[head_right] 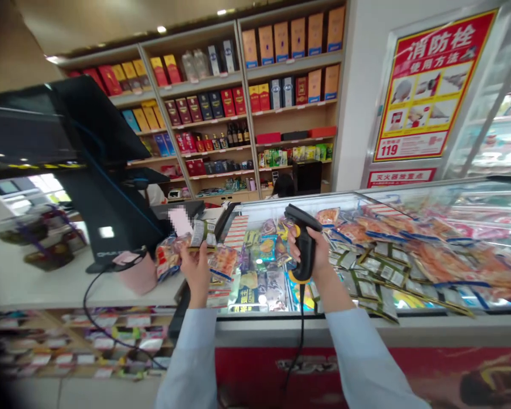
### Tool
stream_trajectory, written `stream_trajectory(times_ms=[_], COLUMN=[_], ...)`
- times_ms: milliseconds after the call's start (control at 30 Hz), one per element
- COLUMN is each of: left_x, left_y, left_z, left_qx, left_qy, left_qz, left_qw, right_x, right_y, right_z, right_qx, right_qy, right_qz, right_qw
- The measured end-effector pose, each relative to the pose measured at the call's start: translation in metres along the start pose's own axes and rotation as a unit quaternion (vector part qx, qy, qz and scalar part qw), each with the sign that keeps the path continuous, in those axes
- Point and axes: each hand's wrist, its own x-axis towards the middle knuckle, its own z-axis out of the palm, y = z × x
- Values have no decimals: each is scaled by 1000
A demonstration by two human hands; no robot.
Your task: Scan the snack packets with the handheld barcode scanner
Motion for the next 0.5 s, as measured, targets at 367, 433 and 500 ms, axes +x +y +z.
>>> stream_trajectory(times_ms=[367,433,500], left_x=[-11,-21,-26], left_y=[-70,-78,-83], left_z=[-60,-58,-55], left_qx=[226,295,347], left_qy=[23,-15,-37], left_qz=[-68,-54,-25], left_qw=[972,954,937], right_x=[48,47,45], right_y=[135,149,157], right_z=[2,-1,-2], right_qx=[126,130,130], right_qy=[-22,-12,-9], right_qz=[97,125,145], right_qw=[987,984,981])
